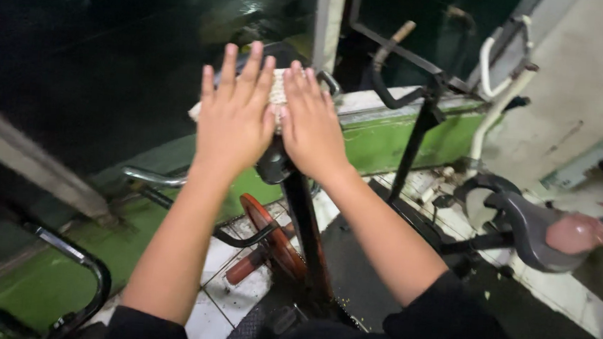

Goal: Clean and wipe down exercise equipment using a spray bottle and cloth.

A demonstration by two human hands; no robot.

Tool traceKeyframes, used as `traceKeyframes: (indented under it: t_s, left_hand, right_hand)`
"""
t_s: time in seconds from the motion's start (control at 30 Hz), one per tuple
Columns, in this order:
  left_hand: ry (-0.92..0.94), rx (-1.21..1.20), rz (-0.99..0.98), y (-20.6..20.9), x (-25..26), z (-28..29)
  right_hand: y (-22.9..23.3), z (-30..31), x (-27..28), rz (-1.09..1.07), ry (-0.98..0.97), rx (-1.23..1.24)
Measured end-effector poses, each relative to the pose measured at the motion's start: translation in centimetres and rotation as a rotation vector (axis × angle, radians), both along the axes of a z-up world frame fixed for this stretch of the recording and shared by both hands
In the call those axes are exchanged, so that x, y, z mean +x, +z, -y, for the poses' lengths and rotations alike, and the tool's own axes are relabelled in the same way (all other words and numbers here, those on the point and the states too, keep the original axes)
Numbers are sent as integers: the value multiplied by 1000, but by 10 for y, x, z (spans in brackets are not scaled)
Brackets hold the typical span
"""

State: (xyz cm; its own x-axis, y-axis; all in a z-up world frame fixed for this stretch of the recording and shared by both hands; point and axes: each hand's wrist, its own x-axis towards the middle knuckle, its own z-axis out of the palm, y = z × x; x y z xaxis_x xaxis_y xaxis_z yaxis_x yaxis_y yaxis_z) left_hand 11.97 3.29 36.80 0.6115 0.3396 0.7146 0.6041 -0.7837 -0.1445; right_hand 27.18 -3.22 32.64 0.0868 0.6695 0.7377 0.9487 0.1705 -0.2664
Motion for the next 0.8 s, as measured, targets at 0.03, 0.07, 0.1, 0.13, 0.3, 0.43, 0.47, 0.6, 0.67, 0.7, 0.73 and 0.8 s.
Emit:
traceKeyframes:
  t_s: [0.03, 0.07, 0.1, 0.13, 0.3, 0.43, 0.47, 0.6, 0.67, 0.7, 0.73, 0.8]
  left_hand:
    - [-15, -5, -5, 1, 1, -3]
    - [-12, -6, -18, 2, 1, -6]
    - [-8, -7, -32, 4, 1, -11]
    - [-22, -12, -39, 7, 3, -16]
    - [-51, -52, -27, 17, 7, -26]
    - [-109, -44, -21, 11, -7, -11]
    - [-106, -45, -20, 7, -11, -6]
    - [-112, -93, -21, -6, -23, 24]
    - [-109, -119, -25, -16, -25, 36]
    - [-79, -139, -22, -21, -28, 43]
    - [-95, -143, -26, -27, -27, 48]
    - [-59, -159, -1, -41, -31, 58]
  right_hand:
    - [1, -4, 1, -5, -15, -5]
    - [2, -8, 3, -5, -15, 0]
    - [3, -13, 4, -7, -15, 5]
    - [8, -18, 6, -14, -29, 1]
    - [8, -45, 21, -44, 9, 5]
    - [-2, -31, 6, -41, -57, -10]
    - [-7, -25, 3, -45, -32, 21]
    - [-14, 8, -13, -59, -1, 25]
    - [-17, 26, -18, -91, 6, 23]
    - [-18, 35, -22, -118, 40, 26]
    - [-23, 41, -22, -121, 24, 22]
    - [-34, 49, -26, -158, 62, 45]
